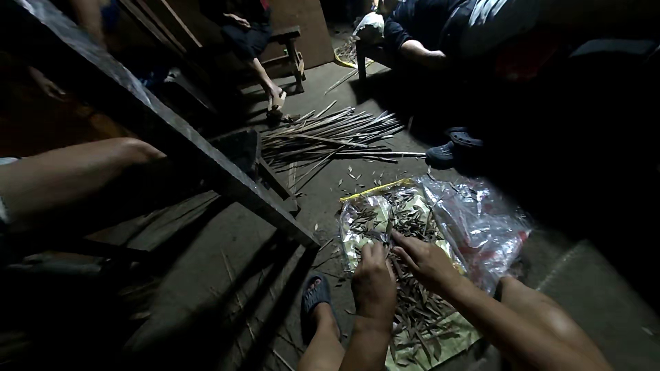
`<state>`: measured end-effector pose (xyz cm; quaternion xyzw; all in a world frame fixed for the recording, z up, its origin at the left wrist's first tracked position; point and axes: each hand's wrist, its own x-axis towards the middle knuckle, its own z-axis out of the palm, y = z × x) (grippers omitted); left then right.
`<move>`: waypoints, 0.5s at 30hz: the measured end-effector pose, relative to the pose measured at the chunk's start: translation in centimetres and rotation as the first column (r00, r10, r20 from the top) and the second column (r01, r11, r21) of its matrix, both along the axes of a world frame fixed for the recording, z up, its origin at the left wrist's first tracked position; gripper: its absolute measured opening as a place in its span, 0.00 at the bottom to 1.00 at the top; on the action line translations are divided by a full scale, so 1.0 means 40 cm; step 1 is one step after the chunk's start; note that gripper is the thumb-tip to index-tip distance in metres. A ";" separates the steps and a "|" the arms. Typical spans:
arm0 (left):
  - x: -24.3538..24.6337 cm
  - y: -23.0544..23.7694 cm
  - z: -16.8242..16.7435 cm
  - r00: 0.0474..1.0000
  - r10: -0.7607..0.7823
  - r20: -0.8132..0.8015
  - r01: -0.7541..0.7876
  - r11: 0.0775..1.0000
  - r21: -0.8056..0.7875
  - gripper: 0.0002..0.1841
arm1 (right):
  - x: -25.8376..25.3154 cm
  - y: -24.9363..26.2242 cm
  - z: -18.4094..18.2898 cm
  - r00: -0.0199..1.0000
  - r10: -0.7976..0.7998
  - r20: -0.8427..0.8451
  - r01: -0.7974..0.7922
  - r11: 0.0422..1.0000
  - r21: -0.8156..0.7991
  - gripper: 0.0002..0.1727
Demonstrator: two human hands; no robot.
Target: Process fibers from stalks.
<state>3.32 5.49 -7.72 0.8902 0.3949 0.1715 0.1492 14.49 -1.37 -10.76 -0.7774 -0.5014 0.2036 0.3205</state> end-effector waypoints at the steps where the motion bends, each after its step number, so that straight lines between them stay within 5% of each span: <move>1: -0.001 0.001 0.003 1.000 0.000 -0.007 0.000 1.000 -0.006 0.06 | -0.002 0.000 -0.005 0.999 -0.012 0.037 0.011 1.000 0.021 0.27; 4: -0.005 0.001 0.005 1.000 0.000 -0.008 0.000 1.000 -0.017 0.06 | -0.007 0.005 -0.030 0.986 -0.076 0.151 0.062 0.993 0.096 0.25; 7: -0.010 -0.005 -0.003 1.000 -0.005 0.009 0.005 1.000 0.000 0.05 | 0.038 0.015 -0.023 0.983 -0.149 0.106 0.153 0.988 -0.029 0.27; 11: -0.024 0.017 -0.007 0.997 0.017 0.072 -0.010 0.996 -0.089 0.06 | 0.113 0.020 0.000 0.908 -0.276 -0.315 0.242 0.960 -0.141 0.29; 15: -0.028 0.064 0.018 0.969 0.149 0.200 -0.041 0.886 -0.462 0.09 | 0.067 0.014 0.015 0.629 -0.174 -0.758 0.251 0.968 -0.014 0.25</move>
